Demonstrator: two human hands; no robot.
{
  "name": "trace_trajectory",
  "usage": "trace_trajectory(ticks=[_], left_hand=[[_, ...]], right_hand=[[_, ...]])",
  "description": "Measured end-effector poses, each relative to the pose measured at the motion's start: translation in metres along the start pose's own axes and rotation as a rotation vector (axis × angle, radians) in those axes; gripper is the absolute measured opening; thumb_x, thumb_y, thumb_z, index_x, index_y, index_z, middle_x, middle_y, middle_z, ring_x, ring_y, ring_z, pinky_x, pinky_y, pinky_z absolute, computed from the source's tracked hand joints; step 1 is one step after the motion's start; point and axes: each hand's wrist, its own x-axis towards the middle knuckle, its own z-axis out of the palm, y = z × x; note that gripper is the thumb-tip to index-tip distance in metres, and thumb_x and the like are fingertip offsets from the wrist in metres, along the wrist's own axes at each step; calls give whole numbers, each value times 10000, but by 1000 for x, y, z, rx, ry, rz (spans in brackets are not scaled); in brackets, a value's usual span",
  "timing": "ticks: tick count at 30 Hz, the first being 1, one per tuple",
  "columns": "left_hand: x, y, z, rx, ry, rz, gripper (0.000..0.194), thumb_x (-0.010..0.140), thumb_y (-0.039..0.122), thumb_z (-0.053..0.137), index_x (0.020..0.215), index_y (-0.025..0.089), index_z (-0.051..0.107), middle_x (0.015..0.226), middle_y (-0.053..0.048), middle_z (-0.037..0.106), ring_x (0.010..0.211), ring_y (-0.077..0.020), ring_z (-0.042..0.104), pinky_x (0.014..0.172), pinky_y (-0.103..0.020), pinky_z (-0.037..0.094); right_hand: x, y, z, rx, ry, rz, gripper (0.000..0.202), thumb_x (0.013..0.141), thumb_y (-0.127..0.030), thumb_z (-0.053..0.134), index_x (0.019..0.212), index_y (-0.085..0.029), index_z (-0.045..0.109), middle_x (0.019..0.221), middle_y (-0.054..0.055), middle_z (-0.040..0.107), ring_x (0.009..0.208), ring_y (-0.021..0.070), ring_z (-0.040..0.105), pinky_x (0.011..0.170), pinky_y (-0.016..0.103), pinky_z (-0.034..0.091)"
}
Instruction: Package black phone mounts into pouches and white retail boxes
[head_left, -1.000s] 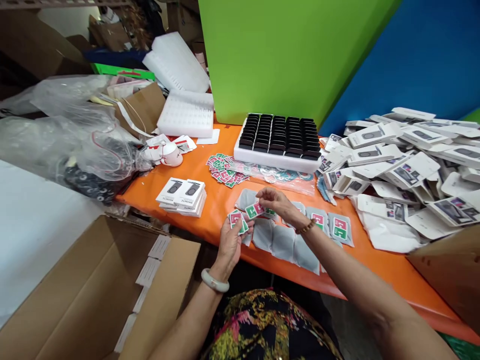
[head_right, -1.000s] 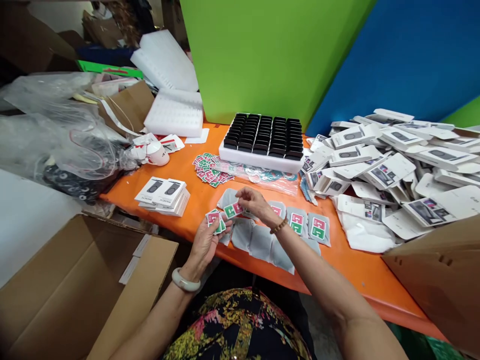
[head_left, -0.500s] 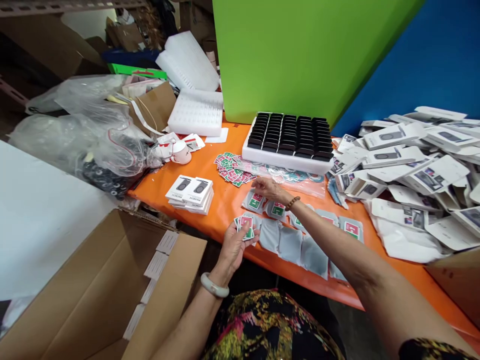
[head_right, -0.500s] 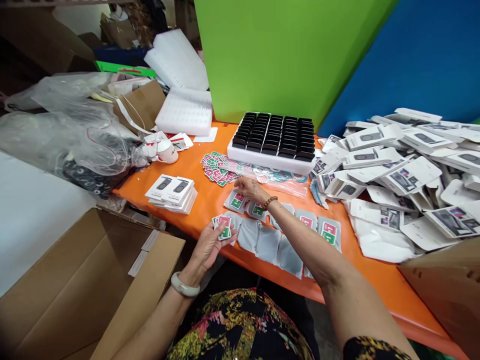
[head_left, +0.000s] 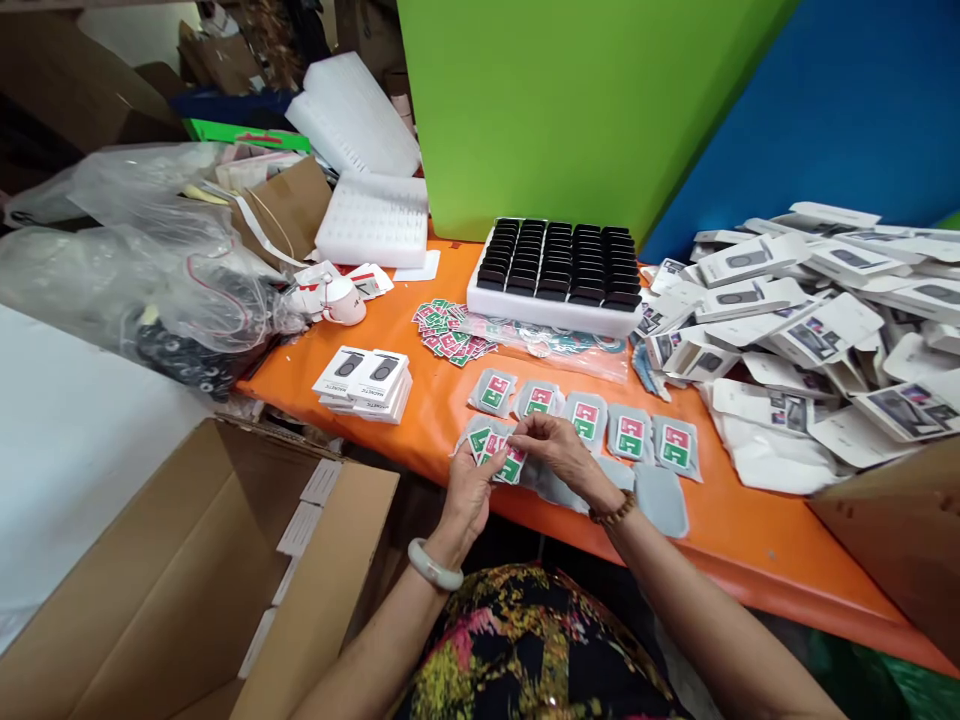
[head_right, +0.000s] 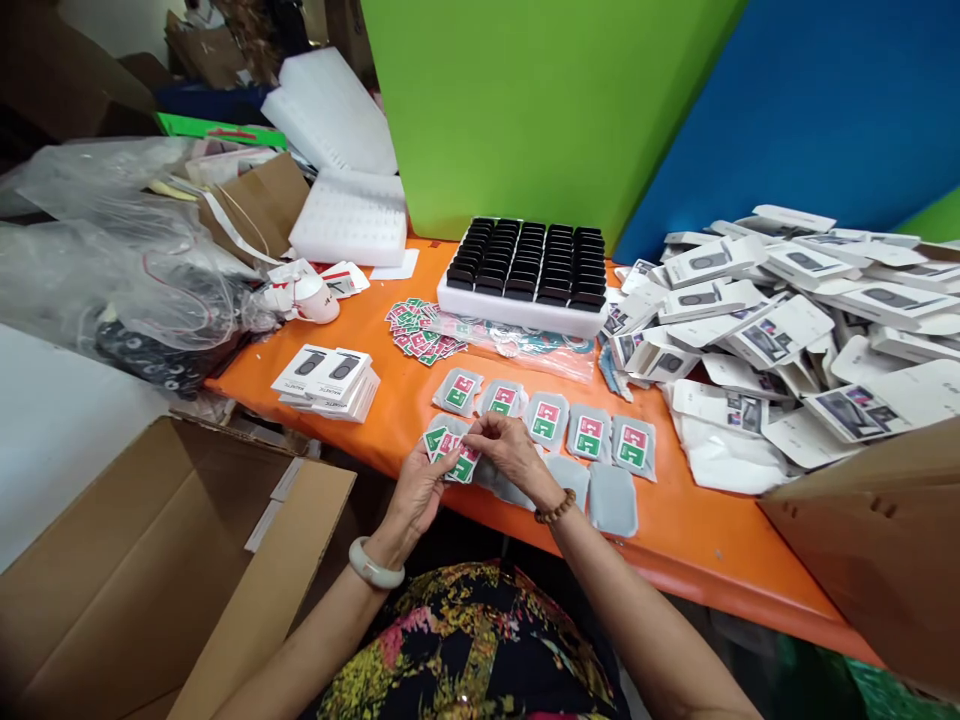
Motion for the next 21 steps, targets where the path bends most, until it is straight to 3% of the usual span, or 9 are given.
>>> trace_trajectory(ticks=[7,12,17,21], left_hand=[[-6,-16,20,96,13,62,450,479,234,869,861,136,653,778,-21,717,672,-141,645,667,-251,490],[-8,-32,38,128,-103,-33,427,537,342,849,858,128,666,762,-43,721,676,-162,656,660,-271,504],[-10,-48,54,202,-154,-119,417,491,255,860,840,117,676,732,-42,719,637,-151,642,644,-264,505],[-12,-60,68,248,-190,-169,347,506,206,822,806,120,672,704,-29,707,599,-135,619,605,-246,487]], right_hand=[[-34,12,-22,114,117,22,322,632,-444,776,675,-190,583,641,-23,585,588,110,515,591,265,433],[-56,21,-49,113,251,49,321,627,-466,769,709,-190,628,646,-16,602,574,109,506,558,258,419],[-80,25,-75,90,348,72,296,647,-462,746,727,-193,652,628,-14,592,551,109,482,524,256,396],[-95,28,-83,99,417,67,288,656,-458,742,719,-193,649,602,-16,570,535,110,475,503,256,395]])
